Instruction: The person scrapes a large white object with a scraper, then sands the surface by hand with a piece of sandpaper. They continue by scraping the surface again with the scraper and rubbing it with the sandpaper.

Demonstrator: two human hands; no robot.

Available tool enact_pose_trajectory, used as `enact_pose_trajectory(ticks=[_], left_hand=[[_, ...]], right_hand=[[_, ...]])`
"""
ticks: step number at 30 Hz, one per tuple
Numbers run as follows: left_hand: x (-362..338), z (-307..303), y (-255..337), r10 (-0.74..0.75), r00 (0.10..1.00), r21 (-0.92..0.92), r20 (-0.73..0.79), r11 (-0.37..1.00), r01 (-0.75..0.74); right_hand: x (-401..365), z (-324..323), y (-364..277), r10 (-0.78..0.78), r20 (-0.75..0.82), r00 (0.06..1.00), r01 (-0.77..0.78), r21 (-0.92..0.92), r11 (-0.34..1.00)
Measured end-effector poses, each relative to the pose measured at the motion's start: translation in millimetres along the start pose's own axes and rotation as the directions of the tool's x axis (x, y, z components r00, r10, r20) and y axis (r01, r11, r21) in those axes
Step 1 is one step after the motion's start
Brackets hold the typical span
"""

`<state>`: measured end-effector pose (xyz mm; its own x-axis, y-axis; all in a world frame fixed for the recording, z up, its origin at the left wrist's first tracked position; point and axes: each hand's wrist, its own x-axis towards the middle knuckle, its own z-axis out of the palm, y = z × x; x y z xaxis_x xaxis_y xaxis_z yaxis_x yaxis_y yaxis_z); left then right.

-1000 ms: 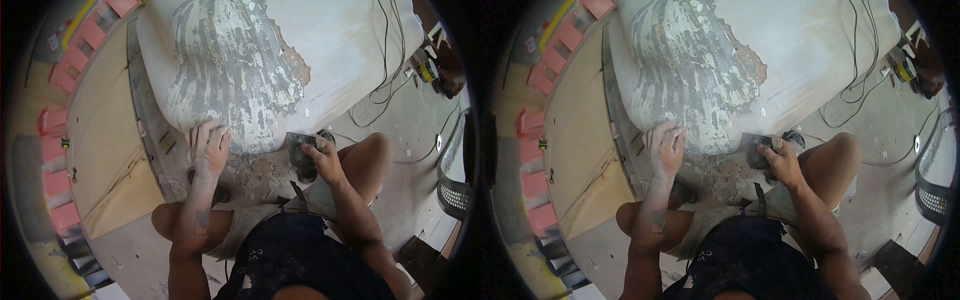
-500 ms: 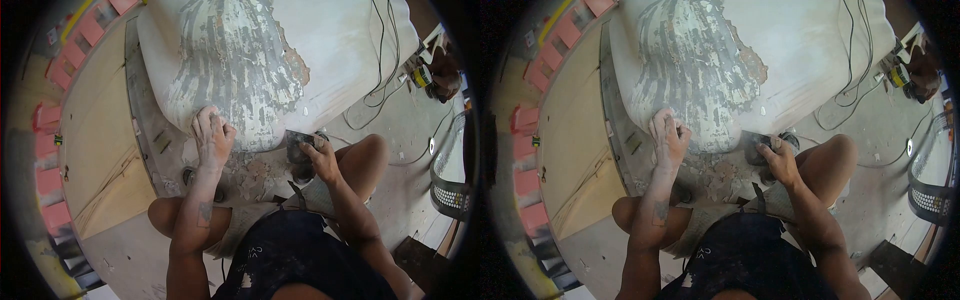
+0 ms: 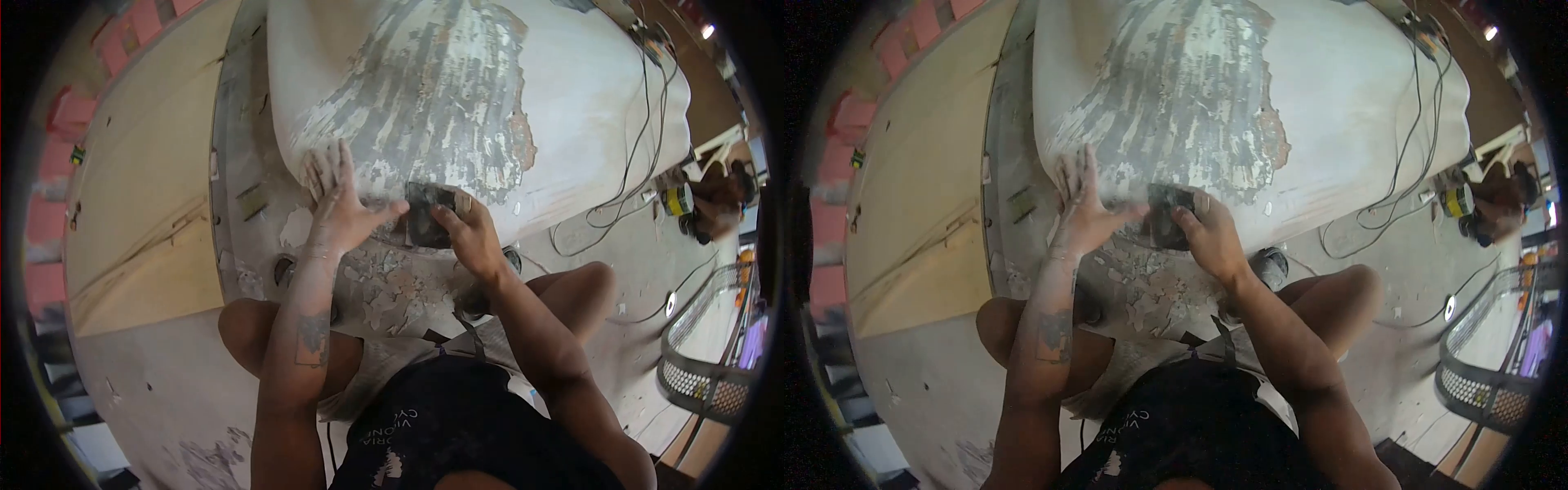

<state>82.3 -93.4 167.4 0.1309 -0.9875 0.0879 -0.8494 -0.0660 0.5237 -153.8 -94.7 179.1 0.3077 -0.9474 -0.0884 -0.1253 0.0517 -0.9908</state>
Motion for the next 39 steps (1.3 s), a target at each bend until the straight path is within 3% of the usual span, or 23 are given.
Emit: enact_pose_trajectory(ticks=[1, 4, 7, 10, 13, 16, 19, 25, 28, 31, 34, 37, 39], left_hand=[[-3, 0, 3, 0.039, 0.999, 0.039, 0.027, 0.998, -0.04], [-2, 15, -2, -0.063, 0.998, -0.017, 0.028, 0.998, 0.064], [-1, 19, 2, -0.109, 0.993, -0.015, 0.034, 0.994, 0.109], [-1, 20, 2, -0.11, 0.994, -0.049, 0.023, 0.993, 0.112], [-2, 16, 7, -0.128, 0.991, -0.066, 0.041, 0.989, 0.13], [1, 19, 8, -0.142, 0.989, -0.071, 0.05, 0.987, 0.145], [2, 18, 9, -0.134, 0.989, -0.073, 0.064, 0.988, 0.139], [3, 23, 3, -0.106, 0.993, -0.099, 0.058, 0.989, 0.111], [3, 28, -1, -0.084, 0.996, -0.108, 0.037, 0.99, 0.088], [6, 43, -14, 0.004, 1.0, -0.152, -0.031, 0.988, -0.009], [9, 42, -16, -0.001, 1.0, -0.238, 0.025, 0.971, 0.006], [4, 36, -5, -0.073, 0.997, -0.114, 0.031, 0.991, 0.076], [4, 34, -4, -0.067, 0.998, -0.134, 0.021, 0.989, 0.069]], right_hand=[[7, 0, -2, 0.026, 0.007, 1.0, -0.025, -0.045, 0.999], [16, 3, -11, 0.045, -0.001, 0.999, -0.045, -0.133, 0.99], [15, 8, -18, -0.093, -0.026, 0.995, 0.081, -0.293, 0.953], [14, 9, -10, -0.117, -0.03, 0.993, 0.102, -0.319, 0.942], [9, 12, -27, -0.023, -0.041, 0.999, 0.008, -0.337, 0.941], [9, 15, -28, -0.085, -0.043, 0.995, 0.063, -0.369, 0.927], [6, 21, -26, -0.056, -0.074, 0.996, 0.034, -0.273, 0.961], [7, 19, -14, -0.103, -0.066, 0.993, 0.078, -0.303, 0.95], [9, 17, 0, -0.119, -0.084, 0.989, 0.102, -0.185, 0.977], [11, 12, 1, -0.104, -0.061, 0.993, 0.091, -0.196, 0.976], [13, 11, 5, -0.028, -0.063, 0.998, 0.023, -0.073, 0.997], [13, 9, 11, -0.062, -0.04, 0.997, 0.063, 0.021, 0.998], [15, 8, 10, -0.061, -0.039, 0.997, 0.061, 0.0, 0.998]])
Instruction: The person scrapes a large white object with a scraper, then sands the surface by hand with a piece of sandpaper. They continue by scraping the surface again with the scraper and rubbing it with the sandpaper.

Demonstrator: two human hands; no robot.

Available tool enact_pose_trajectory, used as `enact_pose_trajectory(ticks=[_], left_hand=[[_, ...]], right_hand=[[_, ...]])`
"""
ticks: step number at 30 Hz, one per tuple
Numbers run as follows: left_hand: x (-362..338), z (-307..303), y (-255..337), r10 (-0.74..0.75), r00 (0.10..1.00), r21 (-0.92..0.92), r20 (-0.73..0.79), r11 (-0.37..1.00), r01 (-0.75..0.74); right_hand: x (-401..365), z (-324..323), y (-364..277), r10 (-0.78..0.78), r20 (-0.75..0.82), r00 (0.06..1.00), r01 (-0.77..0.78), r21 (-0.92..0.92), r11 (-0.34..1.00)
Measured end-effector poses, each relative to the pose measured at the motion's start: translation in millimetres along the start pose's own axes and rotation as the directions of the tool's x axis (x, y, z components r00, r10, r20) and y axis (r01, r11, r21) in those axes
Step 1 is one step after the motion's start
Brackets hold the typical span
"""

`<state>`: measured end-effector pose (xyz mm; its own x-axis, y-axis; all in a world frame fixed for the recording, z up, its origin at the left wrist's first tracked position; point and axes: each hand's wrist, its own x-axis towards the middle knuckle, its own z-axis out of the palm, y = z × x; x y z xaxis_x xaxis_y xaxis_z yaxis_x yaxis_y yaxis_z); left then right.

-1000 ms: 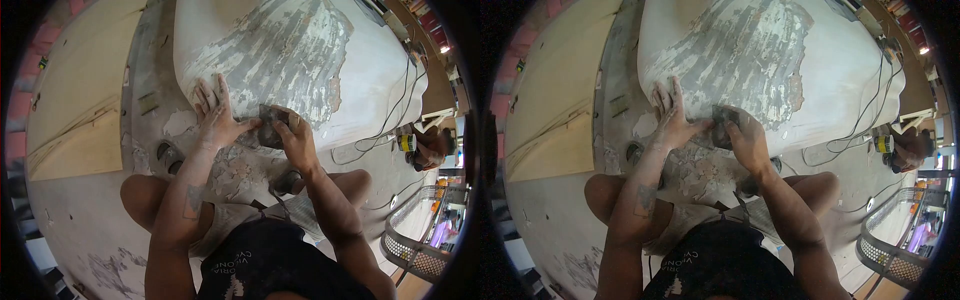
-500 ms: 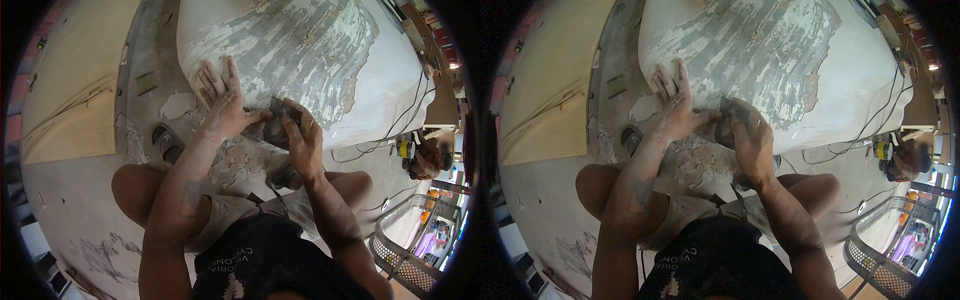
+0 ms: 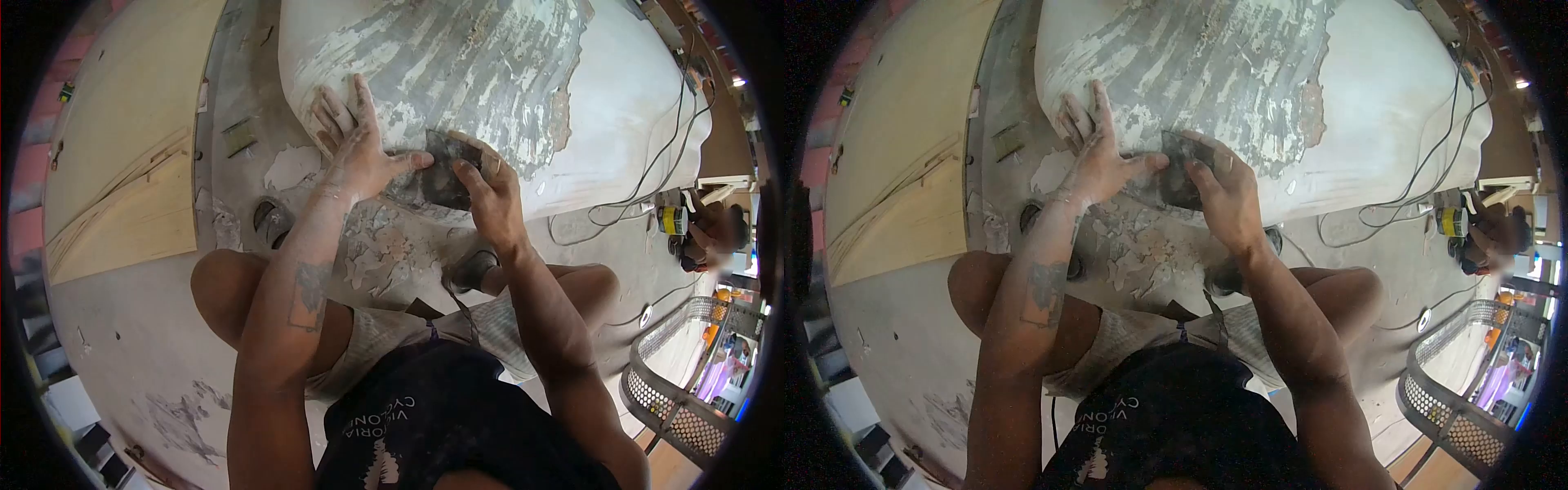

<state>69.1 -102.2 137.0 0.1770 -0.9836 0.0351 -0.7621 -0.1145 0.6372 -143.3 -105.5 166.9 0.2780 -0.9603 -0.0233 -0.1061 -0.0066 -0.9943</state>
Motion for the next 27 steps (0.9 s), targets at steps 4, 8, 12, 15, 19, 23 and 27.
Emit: enact_pose_trajectory(ticks=[4, 8, 12, 15, 19, 23, 27], left_hand=[[1, 1, -2, 0.019, 1.0, -0.04, -0.021, 0.999, -0.02], [-1, -5, 6, -0.039, 0.999, 0.007, 0.022, 0.999, 0.039], [2, 1, -6, 0.017, 1.0, 0.003, -0.017, 1.0, -0.017], [-1, 4, -11, 0.069, 0.998, -0.065, -0.003, 0.996, -0.069], [-2, -15, 4, -0.023, 0.993, -0.042, 0.115, 0.999, 0.028], [2, -2, -21, 0.094, 0.989, -0.165, 0.113, 0.983, -0.075], [3, -24, -19, 0.053, 0.971, -0.124, 0.235, 0.992, -0.024]], right_hand=[[-4, 4, -7, 0.038, -0.014, 0.999, -0.038, -0.013, 0.999], [-6, 8, -4, 0.007, -0.051, 0.999, -0.007, -0.006, 1.0], [1, 13, -15, 0.063, -0.011, 0.998, -0.063, -0.015, 0.998], [-2, 8, -7, 0.063, 0.009, 0.998, -0.063, -0.027, 0.998], [-6, 15, -18, -0.016, -0.011, 1.0, 0.015, -0.107, 0.994], [-8, 14, -16, -0.094, -0.022, 0.995, 0.085, -0.259, 0.962], [-9, 12, -21, -0.071, -0.021, 0.997, 0.064, -0.226, 0.972]])
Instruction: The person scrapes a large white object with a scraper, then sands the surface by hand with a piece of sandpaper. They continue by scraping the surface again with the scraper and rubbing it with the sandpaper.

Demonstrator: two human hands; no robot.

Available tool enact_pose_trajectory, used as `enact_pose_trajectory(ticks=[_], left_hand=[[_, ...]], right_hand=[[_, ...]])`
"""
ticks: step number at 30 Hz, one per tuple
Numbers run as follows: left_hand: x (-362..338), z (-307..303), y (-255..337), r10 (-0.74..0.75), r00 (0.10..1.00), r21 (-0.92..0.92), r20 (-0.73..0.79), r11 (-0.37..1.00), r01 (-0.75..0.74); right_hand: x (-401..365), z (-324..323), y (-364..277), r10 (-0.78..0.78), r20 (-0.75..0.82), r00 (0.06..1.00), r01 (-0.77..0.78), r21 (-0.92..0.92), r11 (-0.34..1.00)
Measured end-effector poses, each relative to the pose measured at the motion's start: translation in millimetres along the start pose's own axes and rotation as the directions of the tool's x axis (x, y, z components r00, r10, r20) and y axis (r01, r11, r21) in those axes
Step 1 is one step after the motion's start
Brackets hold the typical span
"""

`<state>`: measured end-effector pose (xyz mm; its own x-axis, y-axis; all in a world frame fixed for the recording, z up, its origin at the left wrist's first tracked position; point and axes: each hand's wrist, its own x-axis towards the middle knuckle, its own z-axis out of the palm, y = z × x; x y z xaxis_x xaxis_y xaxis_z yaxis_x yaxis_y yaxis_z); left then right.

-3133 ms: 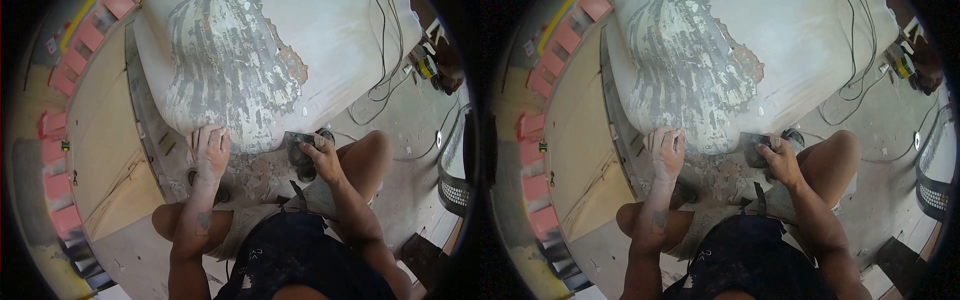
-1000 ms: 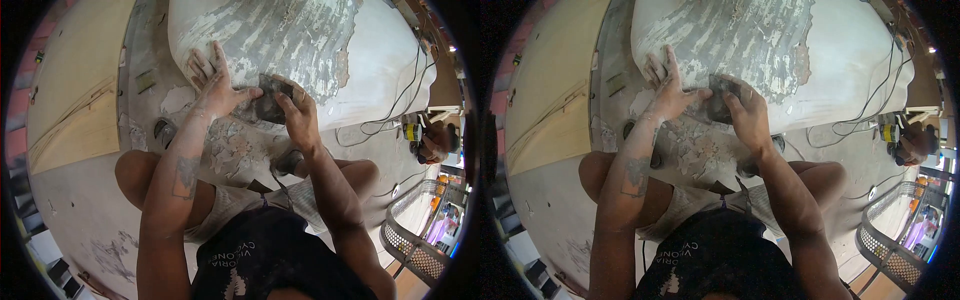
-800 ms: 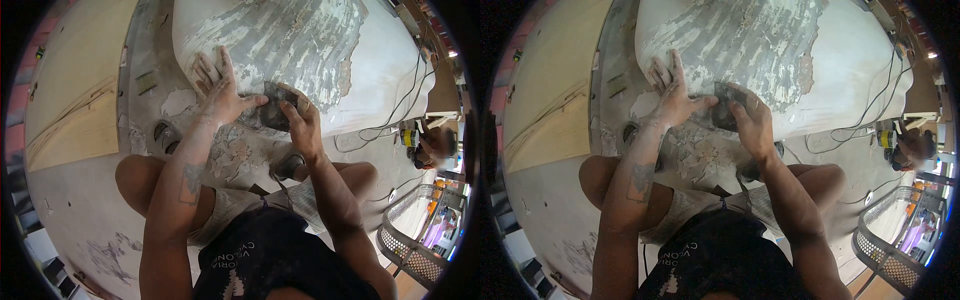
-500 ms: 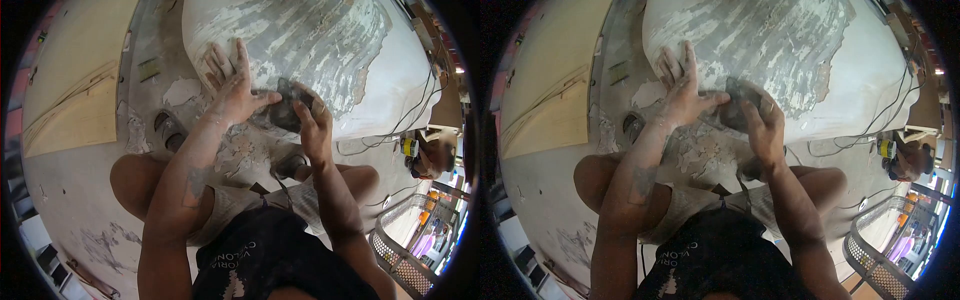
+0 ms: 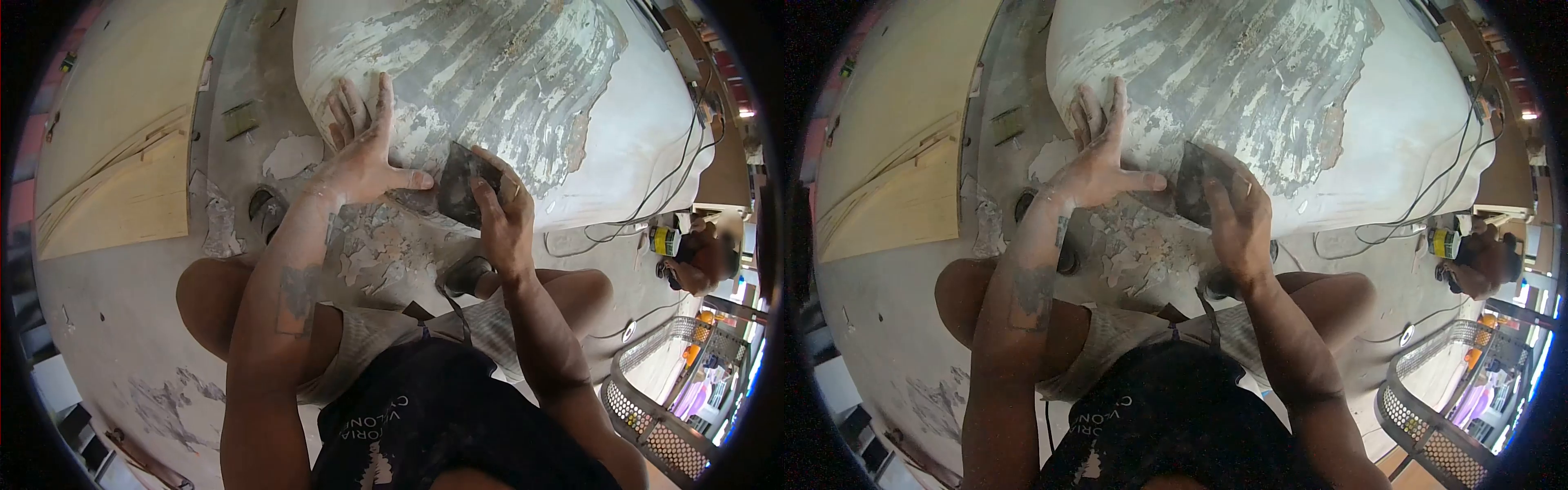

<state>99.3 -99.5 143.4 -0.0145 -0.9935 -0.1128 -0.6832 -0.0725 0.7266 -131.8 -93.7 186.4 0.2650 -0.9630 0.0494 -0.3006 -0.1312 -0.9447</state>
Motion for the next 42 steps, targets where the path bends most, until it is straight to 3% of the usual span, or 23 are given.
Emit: enact_pose_trajectory(ticks=[4, 7, 10, 13, 16, 19, 22, 23, 26, 28, 31, 34, 35, 36, 37, 39, 42], left_hand=[[-3, 6, 4, 0.001, 0.999, 0.017, -0.048, 1.0, -0.001], [-4, 3, 8, -0.048, 0.998, 0.072, -0.029, 0.996, 0.05], [-3, 4, 10, -0.057, 0.997, 0.111, -0.046, 0.992, 0.062], [-1, 11, 7, -0.021, 0.994, 0.093, -0.111, 0.995, 0.031], [-1, 8, 11, -0.063, 0.995, 0.118, -0.08, 0.99, 0.072], [-1, 10, 11, -0.067, 0.993, 0.124, -0.098, 0.989, 0.079], [-2, 9, 9, -0.024, 0.993, 0.063, -0.115, 0.998, 0.031], [0, 8, 7, -0.034, 0.992, 0.078, -0.119, 0.996, 0.044], [-2, 11, 11, -0.058, 0.993, 0.107, -0.098, 0.992, 0.069], [-2, 11, 8, -0.049, 0.994, 0.111, -0.099, 0.992, 0.06], [2, 7, -1, -0.016, 0.999, -0.043, -0.034, 0.999, 0.015], [-3, 10, 4, -0.023, 0.995, 0.05, -0.099, 0.998, 0.028], [-3, 11, 6, -0.046, 0.994, 0.067, -0.094, 0.996, 0.052], [-3, 12, 4, -0.063, 0.994, 0.085, -0.088, 0.994, 0.071], [0, 12, 4, -0.072, 0.994, 0.105, -0.085, 0.991, 0.081], [1, 9, -2, -0.018, 0.994, 0.102, -0.106, 0.994, 0.028], [-4, 10, 1, 0.031, 0.992, 0.083, -0.123, 0.996, -0.021]], right_hand=[[-5, -3, -6, 0.094, 0.013, 0.996, -0.094, 0.026, 0.995], [-11, -4, 2, 0.068, 0.006, 0.998, -0.068, 0.13, 0.989], [-6, 1, 8, -0.037, -0.005, 0.999, 0.036, -0.114, 0.993], [-10, -1, -4, 0.005, 0.02, 1.0, -0.004, -0.067, 0.998], [-11, -1, -2, 0.091, 0.005, 0.996, -0.091, 0.167, 0.982], [4, 10, -5, -0.047, 0.083, 0.995, 0.059, -0.15, 0.987], [7, 9, -10, -0.093, 0.056, 0.994, 0.101, -0.164, 0.981], [3, 5, -18, -0.012, 0.023, 1.0, 0.013, -0.034, 0.999], [-1, 1, -17, 0.055, 0.052, 0.997, -0.053, -0.045, 0.998], [4, 11, -9, -0.027, 0.084, 0.996, 0.04, -0.157, 0.987], [8, 10, -12, -0.099, 0.093, 0.991, 0.116, -0.199, 0.973], [7, -3, -30, 0.029, 0.069, 0.997, -0.022, -0.102, 0.994], [12, -2, -17, -0.048, 0.123, 0.991, 0.073, -0.211, 0.975], [13, 5, -19, 0.07, 0.202, 0.977, -0.052, -0.094, 0.994], [15, 20, 0, -0.09, 0.153, 0.984, 0.097, -0.036, 0.995], [10, 24, -5, -0.025, 0.128, 0.991, 0.047, -0.171, 0.984], [-3, 6, -17, -0.1, 0.11, 0.989, 0.124, -0.232, 0.965]])
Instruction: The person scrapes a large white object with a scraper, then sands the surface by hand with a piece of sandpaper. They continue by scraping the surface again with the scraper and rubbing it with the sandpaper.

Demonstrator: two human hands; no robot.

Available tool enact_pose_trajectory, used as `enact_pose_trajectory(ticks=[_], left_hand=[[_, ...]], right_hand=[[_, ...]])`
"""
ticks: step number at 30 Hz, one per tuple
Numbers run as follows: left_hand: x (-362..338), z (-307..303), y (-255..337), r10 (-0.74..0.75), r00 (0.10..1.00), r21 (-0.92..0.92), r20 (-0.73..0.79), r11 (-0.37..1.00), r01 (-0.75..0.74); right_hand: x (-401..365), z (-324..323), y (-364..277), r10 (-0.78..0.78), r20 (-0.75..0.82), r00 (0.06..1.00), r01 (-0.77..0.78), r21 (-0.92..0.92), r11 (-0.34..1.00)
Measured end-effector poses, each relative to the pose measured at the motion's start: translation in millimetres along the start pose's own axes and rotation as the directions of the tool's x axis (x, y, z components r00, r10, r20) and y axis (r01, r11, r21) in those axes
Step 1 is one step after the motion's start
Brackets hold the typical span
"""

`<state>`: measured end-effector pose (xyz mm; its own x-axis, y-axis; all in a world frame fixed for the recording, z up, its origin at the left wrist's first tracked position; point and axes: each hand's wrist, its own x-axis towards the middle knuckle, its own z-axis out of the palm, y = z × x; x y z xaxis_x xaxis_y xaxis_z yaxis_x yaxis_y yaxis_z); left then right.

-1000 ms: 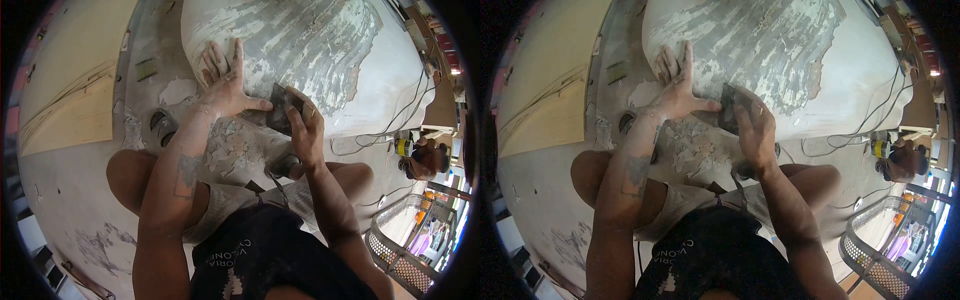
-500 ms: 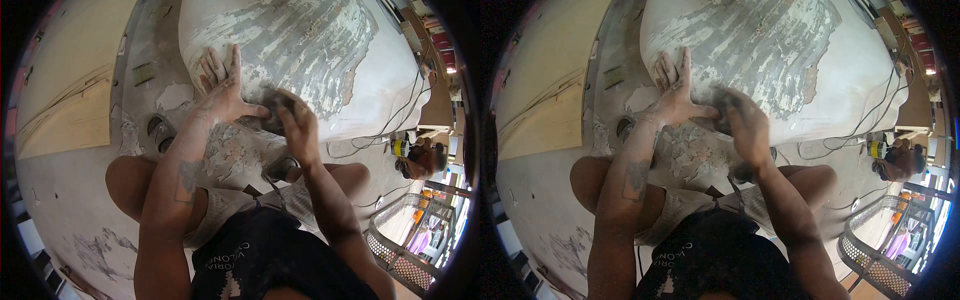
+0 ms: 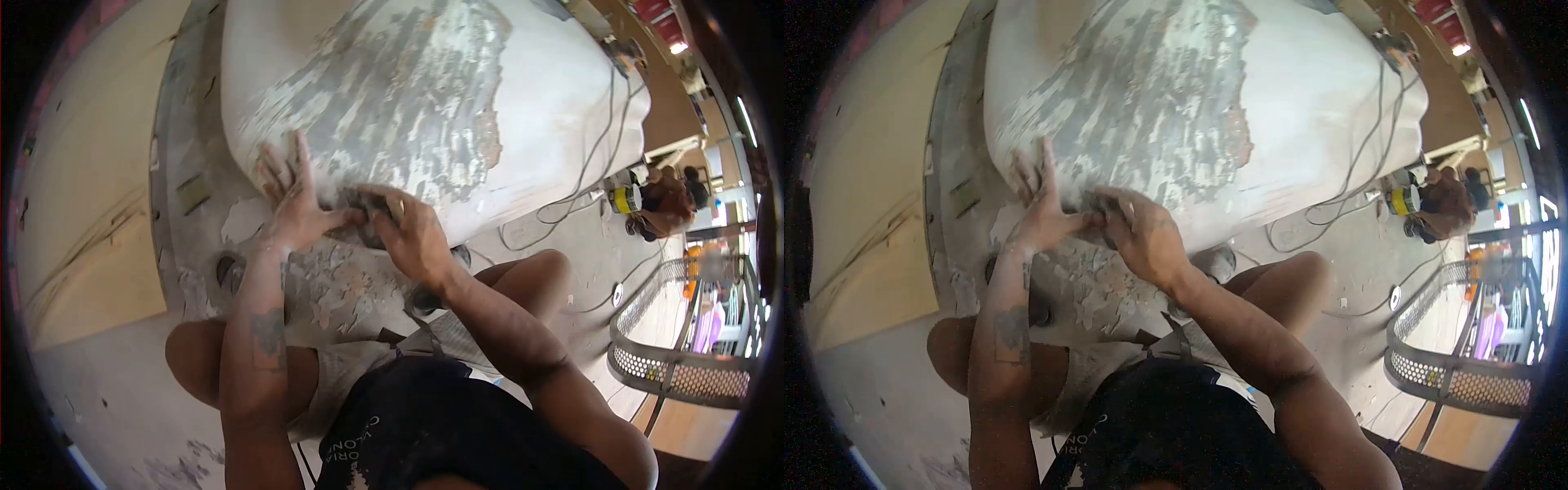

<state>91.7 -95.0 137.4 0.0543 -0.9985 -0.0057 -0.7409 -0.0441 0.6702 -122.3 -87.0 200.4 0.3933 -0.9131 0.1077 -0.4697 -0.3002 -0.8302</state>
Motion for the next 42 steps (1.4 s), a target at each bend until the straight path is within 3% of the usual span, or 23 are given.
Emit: enact_pose_trajectory(ticks=[4, 7, 8, 10, 12, 14, 16, 19, 22, 24, 26, 29, 32, 33, 34, 36, 42], left_hand=[[6, 15, -6, 0.028, 0.997, -0.014, -0.068, 0.999, -0.029], [0, 8, -5, -0.033, 0.998, -0.023, -0.047, 0.999, 0.032], [2, 9, -5, -0.046, 0.999, -0.046, -0.029, 0.998, 0.045], [5, 13, -15, -0.038, 0.999, -0.079, -0.028, 0.996, 0.036], [8, 15, -9, -0.058, 0.997, -0.032, -0.044, 0.998, 0.056], [9, 12, -5, -0.094, 0.994, 0.018, -0.062, 0.995, 0.096], [7, 11, 3, -0.119, 0.99, 0.063, -0.073, 0.99, 0.124], [10, 14, 2, -0.103, 0.989, 0.153, -0.107, 0.981, 0.118], [1, 10, 14, -0.055, 0.982, 0.165, -0.178, 0.983, 0.085], [2, 25, 16, 0.231, 0.912, 0.395, -0.34, 0.915, -0.084], [8, 26, 59, 0.371, 0.88, 0.361, -0.297, 0.897, -0.256], [4, 39, 104, 0.356, 0.925, 0.611, -0.133, 0.764, -0.206], [8, 52, 141, 0.433, 0.902, 0.679, 0.009, 0.659, -0.323], [5, 45, 171, 0.306, 0.938, 0.64, 0.16, 0.692, -0.335], [9, 48, 179, 0.326, 0.925, 0.631, 0.196, 0.68, -0.374], [14, 52, 187, 0.354, 0.898, 0.615, 0.262, 0.656, -0.438], [29, 44, 129, 0.579, 0.791, 0.589, 0.198, 0.575, -0.568]], right_hand=[[6, -43, -10, 0.068, -0.006, 0.998, -0.068, -0.087, 0.994], [30, -75, -15, -0.146, -0.143, 0.979, 0.07, -0.435, 0.898], [39, -80, 1, -0.251, -0.092, 0.964, 0.149, -0.593, 0.792], [39, -70, 16, -0.092, 0.044, 0.995, 0.096, -0.715, 0.692], [15, -47, 16, -0.101, 0.045, 0.994, 0.099, -0.762, 0.639], [-18, -35, 8, -0.143, 0.05, 0.988, 0.131, -0.759, 0.638], [-49, -30, 0, -0.006, 0.257, 0.967, 0.197, -0.728, 0.657], [-80, -34, 2, 0.152, 0.341, 0.928, 0.066, -0.55, 0.833], [-86, -58, 12, 0.114, 0.086, 0.99, -0.075, -0.364, 0.928], [-88, -72, 28, 0.13, 0.027, 0.991, -0.106, -0.426, 0.898], [-94, -78, 46, 0.108, -0.059, 0.992, -0.122, -0.439, 0.89], [-104, -89, 28, 0.197, -0.067, 0.978, -0.209, -0.303, 0.93], [-114, -95, 31, 0.201, -0.076, 0.977, -0.213, -0.249, 0.945], [-119, -94, 34, 0.202, -0.085, 0.976, -0.216, -0.23, 0.949], [-124, -94, 36, 0.2, -0.088, 0.976, -0.214, -0.213, 0.953], [-130, -92, 45, 0.178, -0.109, 0.978, -0.197, -0.202, 0.959], [-130, -87, 64, 0.172, -0.129, 0.977, -0.195, -0.2, 0.96]])
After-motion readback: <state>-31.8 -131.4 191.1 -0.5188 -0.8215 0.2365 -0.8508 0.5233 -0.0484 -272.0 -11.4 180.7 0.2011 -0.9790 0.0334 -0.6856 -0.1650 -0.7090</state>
